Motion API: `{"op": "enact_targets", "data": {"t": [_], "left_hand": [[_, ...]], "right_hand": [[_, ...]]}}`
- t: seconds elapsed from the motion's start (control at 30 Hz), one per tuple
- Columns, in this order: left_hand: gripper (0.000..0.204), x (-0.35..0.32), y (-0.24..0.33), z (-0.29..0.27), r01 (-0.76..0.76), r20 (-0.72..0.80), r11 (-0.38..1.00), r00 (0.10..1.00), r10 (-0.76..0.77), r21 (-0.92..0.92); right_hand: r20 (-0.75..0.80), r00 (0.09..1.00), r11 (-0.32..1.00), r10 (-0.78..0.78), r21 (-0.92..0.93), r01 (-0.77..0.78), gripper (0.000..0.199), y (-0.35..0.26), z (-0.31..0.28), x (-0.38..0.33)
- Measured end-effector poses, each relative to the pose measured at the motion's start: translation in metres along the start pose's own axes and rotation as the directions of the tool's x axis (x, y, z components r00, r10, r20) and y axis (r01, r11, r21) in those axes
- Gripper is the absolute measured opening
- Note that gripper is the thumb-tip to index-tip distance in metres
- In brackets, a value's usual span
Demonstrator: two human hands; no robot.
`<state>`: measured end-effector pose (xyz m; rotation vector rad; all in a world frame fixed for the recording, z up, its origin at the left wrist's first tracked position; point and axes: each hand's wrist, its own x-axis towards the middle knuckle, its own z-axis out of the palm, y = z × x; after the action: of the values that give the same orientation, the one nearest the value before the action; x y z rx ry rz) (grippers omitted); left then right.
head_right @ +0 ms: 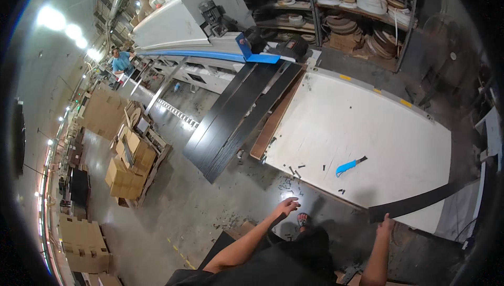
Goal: Trimming excess material from the edges of wood panels using a utility knife in a furniture factory.
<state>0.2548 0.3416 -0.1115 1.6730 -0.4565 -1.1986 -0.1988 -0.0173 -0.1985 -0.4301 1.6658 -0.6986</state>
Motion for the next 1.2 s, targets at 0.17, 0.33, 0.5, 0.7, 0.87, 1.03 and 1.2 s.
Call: {"op": "enact_targets", "data": {"t": [0.17,0.33,0.5,0.7,0.87,1.03,1.2], "left_hand": [[0.061,0.064,0.042,0.084,0.172,0.205,0.979,0.96,-0.192,0.111],[0.046,0.028,0.085,0.118,0.247,0.117,0.816,0.969,-0.218,-0.523],[0.059,0.008,0.103,0.029,0.18,-0.006,0.871,0.979,-0.206,-0.456],[0.047,-0.045,0.135,-0.076,0.117,-0.094,0.908,0.981,-0.168,-0.402],[0.042,-0.076,0.113,-0.17,0.122,-0.289,0.965,0.939,-0.188,-0.232],[0.083,-0.138,0.19,-0.233,-0.435,-0.27,0.294,0.842,0.466,-0.851],[0.087,-0.152,0.221,-0.193,-0.481,-0.358,0.726,0.871,0.335,-0.491]], "right_hand": [[0.369,0.924,0.966,-0.097,0.257,-0.001,0.04,0.039,0.062,-0.104],[0.594,0.799,0.993,0.091,0.002,-0.115,0.024,0.06,0.145,-0.252],[0.759,0.567,0.069,-0.32,-0.578,0.813,0.07,-0.024,0.139,-0.317],[0.972,0.097,-0.624,-0.214,-0.213,0.752,0.116,-0.129,0.137,-0.264],[0.948,0.042,-0.439,0.315,0.107,0.892,0.097,-0.13,0.214,-0.25],[0.991,-0.094,-0.156,0.093,0.108,0.982,0.092,-0.115,0.281,-0.347],[0.957,-0.258,0.068,-0.132,0.268,0.961,0.092,-0.147,0.383,-0.511]]}}
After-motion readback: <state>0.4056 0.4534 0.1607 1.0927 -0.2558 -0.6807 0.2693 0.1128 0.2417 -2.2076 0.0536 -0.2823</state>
